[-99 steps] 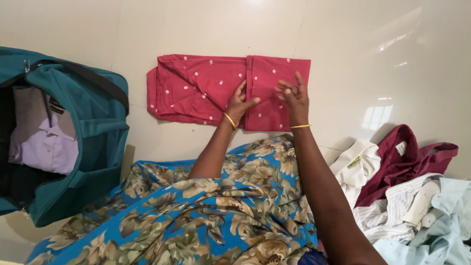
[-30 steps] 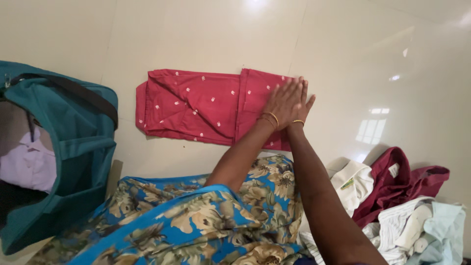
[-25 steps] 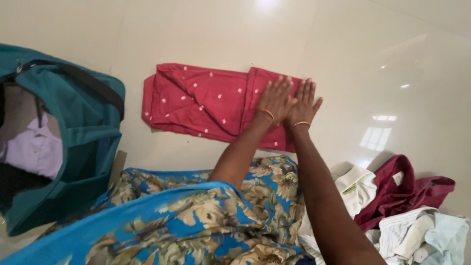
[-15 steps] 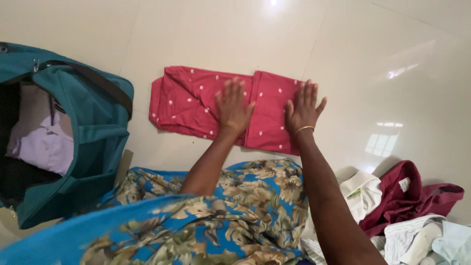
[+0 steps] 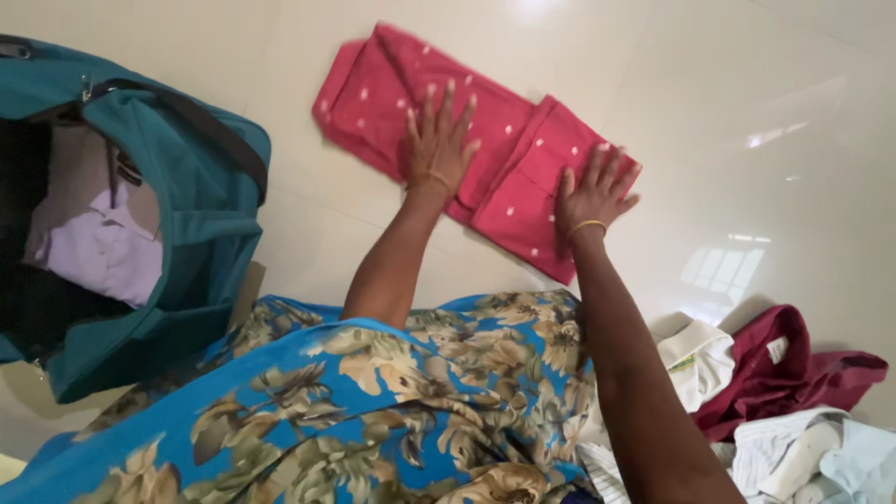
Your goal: The person folds a red shirt with white polka dots on the floor. They smooth the fabric, fold the sleeves and sides, and then fold the shirt into a compact rectangle.
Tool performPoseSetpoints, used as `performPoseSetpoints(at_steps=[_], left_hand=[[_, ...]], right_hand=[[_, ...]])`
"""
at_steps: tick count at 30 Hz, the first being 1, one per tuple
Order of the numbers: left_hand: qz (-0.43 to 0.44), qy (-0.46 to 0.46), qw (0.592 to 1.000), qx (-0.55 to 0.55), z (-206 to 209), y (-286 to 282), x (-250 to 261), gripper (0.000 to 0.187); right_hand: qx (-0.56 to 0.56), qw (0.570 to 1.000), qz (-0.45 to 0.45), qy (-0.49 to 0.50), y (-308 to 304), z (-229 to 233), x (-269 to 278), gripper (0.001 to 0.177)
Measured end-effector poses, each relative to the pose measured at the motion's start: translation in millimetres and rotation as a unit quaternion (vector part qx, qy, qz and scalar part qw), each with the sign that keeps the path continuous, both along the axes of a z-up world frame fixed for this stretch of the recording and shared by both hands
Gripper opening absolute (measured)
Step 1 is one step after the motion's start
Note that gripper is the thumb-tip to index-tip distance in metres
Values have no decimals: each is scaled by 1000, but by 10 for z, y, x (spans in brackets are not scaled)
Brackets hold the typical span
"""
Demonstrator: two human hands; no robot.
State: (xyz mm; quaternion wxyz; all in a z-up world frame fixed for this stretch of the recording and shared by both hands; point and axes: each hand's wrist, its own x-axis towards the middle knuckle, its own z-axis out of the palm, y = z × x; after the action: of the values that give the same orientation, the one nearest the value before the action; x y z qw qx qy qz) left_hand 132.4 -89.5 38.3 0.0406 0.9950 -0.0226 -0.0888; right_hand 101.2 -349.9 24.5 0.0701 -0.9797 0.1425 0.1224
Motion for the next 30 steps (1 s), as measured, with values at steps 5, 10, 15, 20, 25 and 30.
performPoseSetpoints(at_steps=[5, 10, 15, 20, 25, 30], left_hand=[[83, -136, 980, -116, 135, -273, -59, 73], [90, -89, 976, -176, 78, -505, -791, 68], [60, 94, 987, -116, 39, -513, -840, 68], [-43, 55, 997, -30, -102, -372, -260, 68], [-23, -27, 998, -51, -61, -464, -56, 68], [-71, -48, 989, -118, -80, -858, -625, 66]], right_hand=[[119, 983, -135, 38, -38, -192, -4, 88], [63, 976, 174, -111, -263, -210, -296, 79], [42, 920, 389, 12, -364, -143, 201, 78], [21, 964, 266, 2, -204, -43, 225, 78], [32, 999, 25, 2, 83, -112, -76, 83], [69, 998, 10, 0, 114, -289, -309, 86]])
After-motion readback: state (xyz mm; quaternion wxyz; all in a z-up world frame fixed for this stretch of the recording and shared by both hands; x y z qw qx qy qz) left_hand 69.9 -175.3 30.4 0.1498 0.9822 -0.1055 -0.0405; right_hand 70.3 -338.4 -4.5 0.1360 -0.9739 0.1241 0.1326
